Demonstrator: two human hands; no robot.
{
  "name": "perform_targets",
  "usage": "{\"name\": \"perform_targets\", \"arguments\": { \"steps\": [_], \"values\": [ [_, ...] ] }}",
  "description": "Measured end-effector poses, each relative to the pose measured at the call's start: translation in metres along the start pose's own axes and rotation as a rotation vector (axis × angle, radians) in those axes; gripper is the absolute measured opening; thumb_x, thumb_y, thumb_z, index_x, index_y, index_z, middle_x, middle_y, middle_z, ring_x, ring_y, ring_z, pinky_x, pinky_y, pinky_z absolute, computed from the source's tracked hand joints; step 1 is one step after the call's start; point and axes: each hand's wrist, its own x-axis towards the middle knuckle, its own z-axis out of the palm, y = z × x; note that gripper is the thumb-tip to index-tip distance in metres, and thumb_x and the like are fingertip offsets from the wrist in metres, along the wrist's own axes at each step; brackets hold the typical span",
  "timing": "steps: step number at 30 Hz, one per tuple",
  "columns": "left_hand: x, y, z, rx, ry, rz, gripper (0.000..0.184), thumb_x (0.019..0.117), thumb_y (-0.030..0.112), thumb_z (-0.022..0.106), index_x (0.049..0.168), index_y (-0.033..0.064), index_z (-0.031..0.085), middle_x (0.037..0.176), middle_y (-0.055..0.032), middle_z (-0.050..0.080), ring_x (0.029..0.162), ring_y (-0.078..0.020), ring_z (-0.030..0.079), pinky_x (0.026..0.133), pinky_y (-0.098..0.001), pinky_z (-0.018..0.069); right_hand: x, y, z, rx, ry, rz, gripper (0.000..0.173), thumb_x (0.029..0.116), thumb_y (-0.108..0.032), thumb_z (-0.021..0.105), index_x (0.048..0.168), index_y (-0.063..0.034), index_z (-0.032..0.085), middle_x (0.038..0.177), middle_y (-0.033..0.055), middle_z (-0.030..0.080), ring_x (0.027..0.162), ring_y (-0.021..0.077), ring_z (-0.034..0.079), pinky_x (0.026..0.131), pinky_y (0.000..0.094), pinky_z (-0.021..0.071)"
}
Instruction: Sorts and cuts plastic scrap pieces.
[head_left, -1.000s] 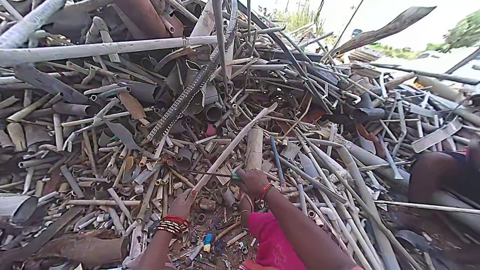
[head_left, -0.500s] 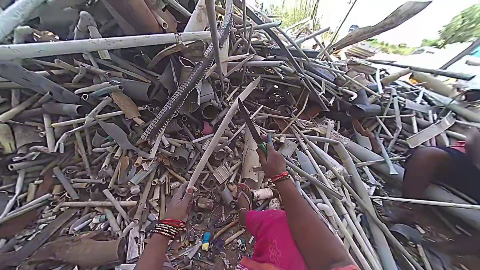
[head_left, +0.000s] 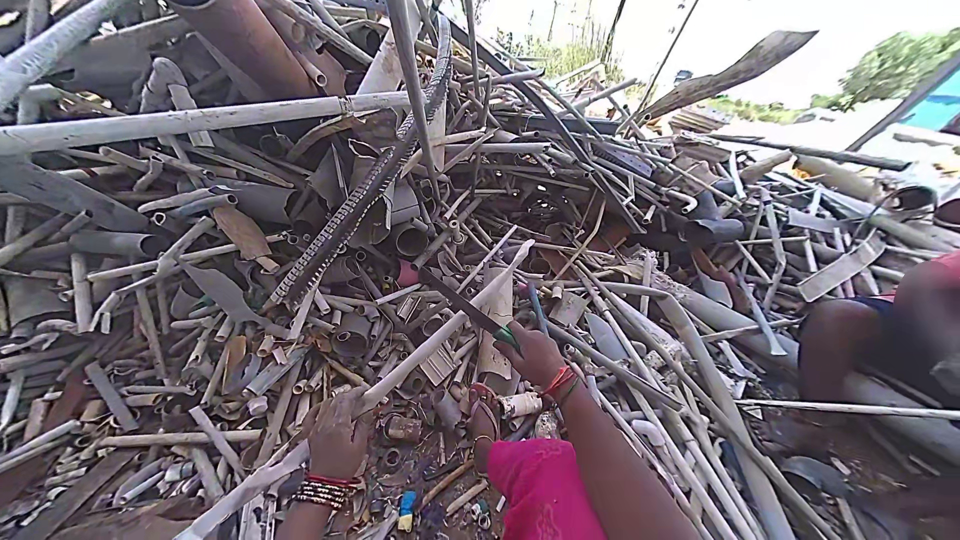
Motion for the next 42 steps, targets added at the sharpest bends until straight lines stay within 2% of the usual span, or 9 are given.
{"name": "perform_targets", "arguments": {
  "steps": [7,12,17,21,24,28,31,36,42],
  "values": [
    [-0.008,-0.006,0.012,0.14,0.131,0.042,0.025,0.0889,0.009,0.062,0.099,-0.0099,0.074,0.099,-0.0288,0.073,0.096,-0.051,0.07,0.102,-0.0709,0.0371,0.015,0.027,-0.021,-0.077,0.083,0.548,0.051,0.1102,-0.043,0.044,0.142,-0.0038,0.052,0.124,0.0247,0.067,0.12,0.0403,0.065,0.098,0.0573,0.0494],
    [-0.01,-0.006,0.02,0.256,0.079,-0.003,0.014,0.0881,-0.003,0.066,0.097,-0.0075,0.075,0.1,-0.0278,0.074,0.102,-0.051,0.069,0.104,-0.0703,0.0376,0.002,0.013,-0.005,-0.144,-0.441,0.146,0.051,0.1084,-0.043,0.049,0.135,-0.0007,0.057,0.123,0.0271,0.064,0.118,0.0439,0.062,0.097,0.0637,0.0453],
    [-0.015,0.001,0.025,0.238,0.085,-0.006,0.014,0.0891,0.002,0.067,0.098,-0.006,0.076,0.098,-0.0265,0.074,0.099,-0.0498,0.07,0.099,-0.0691,0.0414,0.007,0.036,-0.01,-0.12,-0.102,0.546,0.053,0.1104,-0.043,0.042,0.143,-0.0026,0.05,0.129,0.0263,0.065,0.124,0.0417,0.062,0.1,0.0586,0.048],
    [-0.001,0.014,0.012,0.114,0.055,-0.002,0.019,0.0885,0.006,0.069,0.101,-0.0066,0.075,0.1,-0.0263,0.074,0.097,-0.0502,0.07,0.097,-0.0696,0.0428,-0.002,-0.006,-0.003,0.054,-0.134,0.124,0.049,0.1092,-0.041,0.048,0.133,0.001,0.058,0.112,0.026,0.067,0.109,0.0424,0.065,0.093,0.0602,0.0467],
    [0.013,0.018,-0.011,0.013,0.185,-0.019,0.03,0.089,0.01,0.067,0.108,-0.0135,0.071,0.105,-0.0331,0.07,0.101,-0.0534,0.066,0.098,-0.0668,0.0439,-0.003,-0.023,0.011,0.434,0.428,0.004,0.037,0.1052,-0.027,0.056,0.114,0.0081,0.062,0.073,0.0164,0.061,0.067,0.0299,0.062,0.065,0.0489,0.0504],
    [0.037,0.014,-0.056,-0.145,0.531,0.029,0.048,0.0945,0.022,0.064,0.121,-0.0187,0.063,0.117,-0.0343,0.062,0.11,-0.0253,0.061,0.098,-0.0272,0.0469,0.002,-0.056,0.022,1.202,0.411,0.147,0.025,0.1114,-0.029,0.044,0.12,-0.0059,0.051,0.061,-0.0042,0.046,0.047,0.0042,0.05,0.05,0.0213,0.0498],
    [0.05,0.029,-0.093,-0.294,0.72,0.119,0.049,0.1017,0.021,0.057,0.126,-0.021,0.051,0.119,-0.0128,0.061,0.107,0.0031,0.057,0.094,-0.0136,0.047,0.001,-0.082,0.05,1.174,0.152,0.158,0.03,0.1111,-0.027,0.046,0.122,-0.0009,0.053,0.067,0.0012,0.048,0.052,0.0083,0.05,0.053,0.0245,0.0486],
    [0.058,0.039,-0.142,-0.528,1.111,0.374,0.015,0.1088,0.015,0.043,0.122,0.0082,0.04,0.106,0.0084,0.06,0.101,-0.0041,0.063,0.093,-0.0302,0.0537,-0.004,-0.12,0.076,0.932,0.0,-0.046,0.029,0.1091,-0.025,0.049,0.117,0.0018,0.057,0.072,0.0016,0.051,0.059,0.0085,0.053,0.06,0.0271,0.0495],
    [0.009,0.029,-0.097,-0.922,1.187,-0.547,0.033,0.1122,0.01,0.028,0.144,0.0017,0.027,0.13,-0.0163,0.051,0.113,-0.0237,0.064,0.094,-0.0425,0.0575,-0.026,-0.178,0.075,0.381,-0.357,-0.284,0.05,0.1117,-0.034,0.041,0.147,0.0018,0.045,0.114,0.025,0.067,0.107,0.0403,0.067,0.093,0.0559,0.0504]
  ]
}}
